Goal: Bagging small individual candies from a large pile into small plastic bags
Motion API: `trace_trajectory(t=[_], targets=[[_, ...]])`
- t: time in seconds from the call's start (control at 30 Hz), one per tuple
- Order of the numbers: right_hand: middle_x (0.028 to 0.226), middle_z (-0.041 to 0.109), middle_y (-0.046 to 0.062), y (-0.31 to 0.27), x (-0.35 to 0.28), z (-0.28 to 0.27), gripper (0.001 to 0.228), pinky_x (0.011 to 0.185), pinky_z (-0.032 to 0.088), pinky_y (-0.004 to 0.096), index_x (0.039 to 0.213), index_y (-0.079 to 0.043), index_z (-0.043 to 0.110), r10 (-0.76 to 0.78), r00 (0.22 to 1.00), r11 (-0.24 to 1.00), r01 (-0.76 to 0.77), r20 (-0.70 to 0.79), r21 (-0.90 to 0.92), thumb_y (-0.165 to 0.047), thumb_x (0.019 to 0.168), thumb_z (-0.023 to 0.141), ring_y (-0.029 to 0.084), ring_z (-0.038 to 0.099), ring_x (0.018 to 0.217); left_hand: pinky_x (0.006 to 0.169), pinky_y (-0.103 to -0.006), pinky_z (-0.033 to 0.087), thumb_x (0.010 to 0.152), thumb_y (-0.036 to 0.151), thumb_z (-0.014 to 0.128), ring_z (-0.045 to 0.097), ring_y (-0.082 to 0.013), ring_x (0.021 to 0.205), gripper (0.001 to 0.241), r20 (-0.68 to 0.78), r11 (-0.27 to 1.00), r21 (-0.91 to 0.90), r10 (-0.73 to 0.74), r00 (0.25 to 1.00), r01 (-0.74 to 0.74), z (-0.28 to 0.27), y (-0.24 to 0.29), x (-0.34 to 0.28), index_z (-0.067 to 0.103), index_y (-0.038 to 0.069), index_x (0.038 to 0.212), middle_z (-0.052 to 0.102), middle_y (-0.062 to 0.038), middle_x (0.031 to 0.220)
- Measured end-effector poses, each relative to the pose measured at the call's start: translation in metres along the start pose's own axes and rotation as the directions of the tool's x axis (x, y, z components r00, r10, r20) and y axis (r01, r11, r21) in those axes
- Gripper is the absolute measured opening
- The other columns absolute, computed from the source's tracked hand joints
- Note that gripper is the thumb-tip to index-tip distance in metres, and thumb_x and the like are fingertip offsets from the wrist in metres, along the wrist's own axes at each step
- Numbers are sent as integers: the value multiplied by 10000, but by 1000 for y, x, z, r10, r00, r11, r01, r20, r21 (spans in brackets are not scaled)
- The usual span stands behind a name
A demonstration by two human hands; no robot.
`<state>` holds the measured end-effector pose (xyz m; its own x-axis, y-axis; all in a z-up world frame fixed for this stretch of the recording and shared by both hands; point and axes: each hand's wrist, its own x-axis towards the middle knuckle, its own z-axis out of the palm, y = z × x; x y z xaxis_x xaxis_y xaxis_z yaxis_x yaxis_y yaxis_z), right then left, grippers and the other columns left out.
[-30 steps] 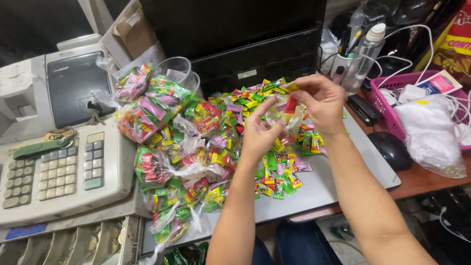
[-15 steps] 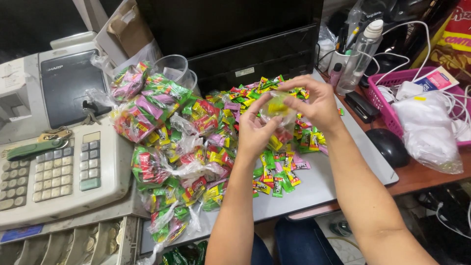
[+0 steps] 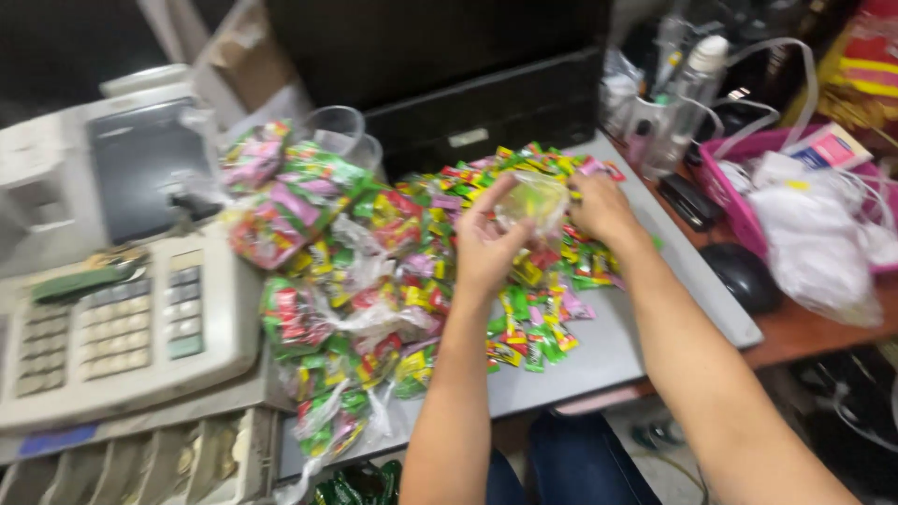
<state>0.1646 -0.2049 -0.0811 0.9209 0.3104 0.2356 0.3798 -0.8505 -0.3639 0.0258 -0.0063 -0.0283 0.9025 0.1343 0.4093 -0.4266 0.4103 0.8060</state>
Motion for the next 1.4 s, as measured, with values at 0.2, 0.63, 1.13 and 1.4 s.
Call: trace_trajectory(t=[0.2,0.63,1.13,1.4], targets=[[1124,763,119,-2,3,-3,333,960,543,550,1132,-180,764,87,988,996,-82,-127,42,-216,800,766,378,685,1152,562,-320,649,808,-131,695,740,-239,729,693,-30,1000,-24,-15,999,15,13,39,-13,537,0,1469,663,-230,1235],[1047,721,73,-45,-16,-58,347,657,614,230,1196,-45,671,92,962,123,245,-257,962,-9,869,778,113,711,846,537,-346,647,797,-116,724,740,-273,669,705,0,998,1,-55,998,55,5,21,-4,533,1,1465,705,-247,1067],[1040,708,208,-88,-44,-74,421,869,594,340,1154,101,625,-236,851,263,520,-468,813,118,793,841,211,696,1021,574,-319,669,794,-111,730,744,-246,690,664,-33,988,111,-106,994,109,20,46,-10,532,-52,1424,614,-293,1310],[1034,714,216,-86,-43,-81,281,902,567,350,1058,79,599,-304,815,310,574,-493,758,118,863,797,238,699,1043,542,-348,671,804,-103,727,735,-257,670,709,-59,991,63,-110,992,114,14,36,-8,470,-75,1464,587,-305,1325]])
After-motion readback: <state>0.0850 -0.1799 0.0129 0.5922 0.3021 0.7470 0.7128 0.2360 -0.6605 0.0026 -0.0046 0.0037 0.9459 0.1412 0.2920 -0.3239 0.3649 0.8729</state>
